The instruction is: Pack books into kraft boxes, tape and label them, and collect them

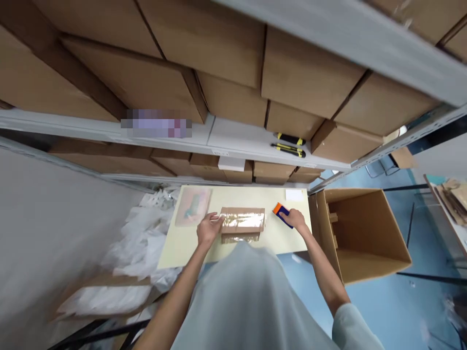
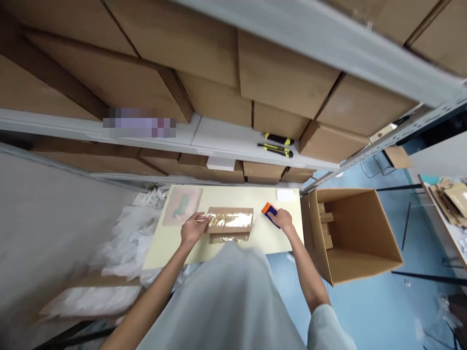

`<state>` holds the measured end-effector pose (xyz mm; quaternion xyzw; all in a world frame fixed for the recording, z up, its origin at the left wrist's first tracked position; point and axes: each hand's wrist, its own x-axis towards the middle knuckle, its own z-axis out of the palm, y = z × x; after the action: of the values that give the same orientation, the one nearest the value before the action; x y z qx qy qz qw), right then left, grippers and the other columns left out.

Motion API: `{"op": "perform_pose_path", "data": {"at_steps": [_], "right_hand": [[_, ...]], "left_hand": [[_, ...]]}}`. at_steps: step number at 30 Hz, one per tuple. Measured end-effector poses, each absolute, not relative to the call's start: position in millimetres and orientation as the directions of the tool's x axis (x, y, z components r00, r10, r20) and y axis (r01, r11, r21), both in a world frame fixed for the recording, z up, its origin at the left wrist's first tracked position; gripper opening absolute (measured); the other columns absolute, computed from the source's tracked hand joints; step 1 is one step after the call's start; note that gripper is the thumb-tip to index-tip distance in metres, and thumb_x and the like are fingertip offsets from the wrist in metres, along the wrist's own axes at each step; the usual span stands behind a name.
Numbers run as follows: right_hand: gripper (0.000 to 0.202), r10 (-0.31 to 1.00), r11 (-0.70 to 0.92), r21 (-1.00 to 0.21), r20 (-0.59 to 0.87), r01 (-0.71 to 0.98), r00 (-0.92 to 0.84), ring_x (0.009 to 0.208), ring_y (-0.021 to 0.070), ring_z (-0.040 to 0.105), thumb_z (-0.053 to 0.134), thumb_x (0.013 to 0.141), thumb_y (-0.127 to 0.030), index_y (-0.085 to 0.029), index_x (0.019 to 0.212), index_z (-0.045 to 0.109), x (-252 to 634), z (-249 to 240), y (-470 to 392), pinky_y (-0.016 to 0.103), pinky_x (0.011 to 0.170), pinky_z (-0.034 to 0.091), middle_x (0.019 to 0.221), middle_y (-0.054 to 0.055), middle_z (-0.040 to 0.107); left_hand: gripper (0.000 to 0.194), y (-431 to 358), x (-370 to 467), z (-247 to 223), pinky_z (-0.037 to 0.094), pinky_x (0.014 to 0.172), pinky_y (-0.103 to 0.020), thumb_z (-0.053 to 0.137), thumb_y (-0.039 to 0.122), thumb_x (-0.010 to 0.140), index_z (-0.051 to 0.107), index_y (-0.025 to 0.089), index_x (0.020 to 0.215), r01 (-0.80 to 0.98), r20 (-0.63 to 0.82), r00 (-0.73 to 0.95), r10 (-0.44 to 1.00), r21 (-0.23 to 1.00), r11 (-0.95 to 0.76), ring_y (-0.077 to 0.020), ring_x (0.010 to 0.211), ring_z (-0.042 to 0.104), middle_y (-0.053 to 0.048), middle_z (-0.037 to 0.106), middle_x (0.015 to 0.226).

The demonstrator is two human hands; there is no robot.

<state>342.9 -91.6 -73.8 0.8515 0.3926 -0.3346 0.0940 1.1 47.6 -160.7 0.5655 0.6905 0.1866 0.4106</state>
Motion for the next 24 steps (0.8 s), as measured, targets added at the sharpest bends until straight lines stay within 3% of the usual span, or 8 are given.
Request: {"op": "perform_pose_path", "data": {"at_steps": [2, 5, 7, 10, 14, 19, 24], "right_hand": [[0.054, 0.643, -0.690, -0.168, -0.589, 0.704, 0.490, 0.111, 0.0353, 0.085, 0.053, 0.111, -0.060, -0.015, 0.119, 0.081, 345.7, -55.0, -77.7, 0.034, 0.080, 0.061, 0.119, 0.022, 0.086], [0.039, 0.751, -0.647, -0.366, -0.459, 0.669, 0.474, 0.112, 0.0324, 0.084, 0.058, 0.108, -0.048, -0.020, 0.123, 0.079, 344.8, -21.4, -38.5, 0.032, 0.085, 0.061, 0.120, 0.014, 0.087], [0.035, 0.838, -0.542, -0.458, -0.358, 0.704, 0.412, 0.116, 0.0319, 0.082, 0.059, 0.105, -0.039, -0.021, 0.130, 0.075, 340.4, 4.2, -5.1, 0.033, 0.093, 0.061, 0.123, 0.012, 0.086], [0.044, 0.946, -0.324, -0.503, -0.185, 0.801, 0.267, 0.124, 0.0311, 0.078, 0.058, 0.104, -0.036, -0.020, 0.145, 0.066, 328.4, 42.4, 48.2, 0.035, 0.103, 0.060, 0.134, 0.012, 0.082], [0.046, 0.993, -0.106, -0.349, 0.008, 0.931, 0.117, 0.139, 0.0320, 0.071, 0.057, 0.107, -0.032, -0.016, 0.150, 0.060, 308.3, 82.6, 115.2, 0.038, 0.116, 0.054, 0.151, 0.019, 0.073], [0.047, 0.988, -0.136, -0.053, -0.076, 0.989, 0.132, 0.145, 0.0329, 0.068, 0.056, 0.111, -0.031, -0.016, 0.155, 0.056, 289.8, 104.4, 176.0, 0.039, 0.120, 0.051, 0.151, 0.020, 0.074], [0.046, 0.987, -0.126, 0.020, -0.097, 0.992, 0.128, 0.143, 0.0338, 0.069, 0.059, 0.109, -0.029, -0.012, 0.152, 0.062, 279.9, 97.3, 203.4, 0.039, 0.120, 0.052, 0.149, 0.022, 0.075]], "left_hand": [[0.038, 52.5, 16.4, -146.7, 0.059, 0.112, -0.059, 0.071, 0.034, 0.084, 0.080, 0.024, 0.120, 0.639, -0.206, 0.070, 0.976, 0.761, 0.115, -0.0428, 0.118, 0.077, -0.018, 0.080, 0.125], [0.039, 65.0, 56.7, -107.7, 0.054, 0.121, -0.057, 0.061, 0.037, 0.098, 0.077, 0.026, 0.132, 0.509, 0.116, 0.268, 0.956, 0.826, -0.243, -0.0404, 0.133, 0.070, -0.018, 0.075, 0.137], [0.038, 75.9, 87.2, -72.1, 0.053, 0.123, -0.054, 0.055, 0.038, 0.106, 0.076, 0.028, 0.136, 0.375, 0.315, 0.342, 0.885, 0.818, -0.436, -0.0371, 0.136, 0.068, -0.015, 0.075, 0.140], [0.040, 97.7, 124.3, -20.3, 0.054, 0.123, -0.051, 0.051, 0.032, 0.110, 0.075, 0.029, 0.141, 0.244, 0.500, 0.367, 0.785, 0.762, -0.599, -0.0335, 0.136, 0.068, -0.013, 0.074, 0.143], [0.049, 139.6, 148.2, 17.0, 0.057, 0.121, -0.051, 0.051, 0.021, 0.105, 0.074, 0.028, 0.148, 0.241, 0.569, 0.347, 0.745, 0.714, -0.657, -0.0344, 0.135, 0.070, -0.016, 0.071, 0.145], [0.060, 189.7, 152.8, 7.6, 0.058, 0.124, -0.053, 0.054, 0.015, 0.096, 0.070, 0.023, 0.154, 0.324, 0.528, 0.350, 0.773, 0.706, -0.629, -0.0363, 0.143, 0.069, -0.017, 0.068, 0.158], [0.068, 205.7, 145.4, -19.3, 0.050, 0.133, -0.055, 0.058, 0.012, 0.089, 0.068, 0.017, 0.156, 0.316, 0.476, 0.425, 0.770, 0.719, -0.619, -0.0351, 0.155, 0.061, -0.017, 0.065, 0.164]]}}
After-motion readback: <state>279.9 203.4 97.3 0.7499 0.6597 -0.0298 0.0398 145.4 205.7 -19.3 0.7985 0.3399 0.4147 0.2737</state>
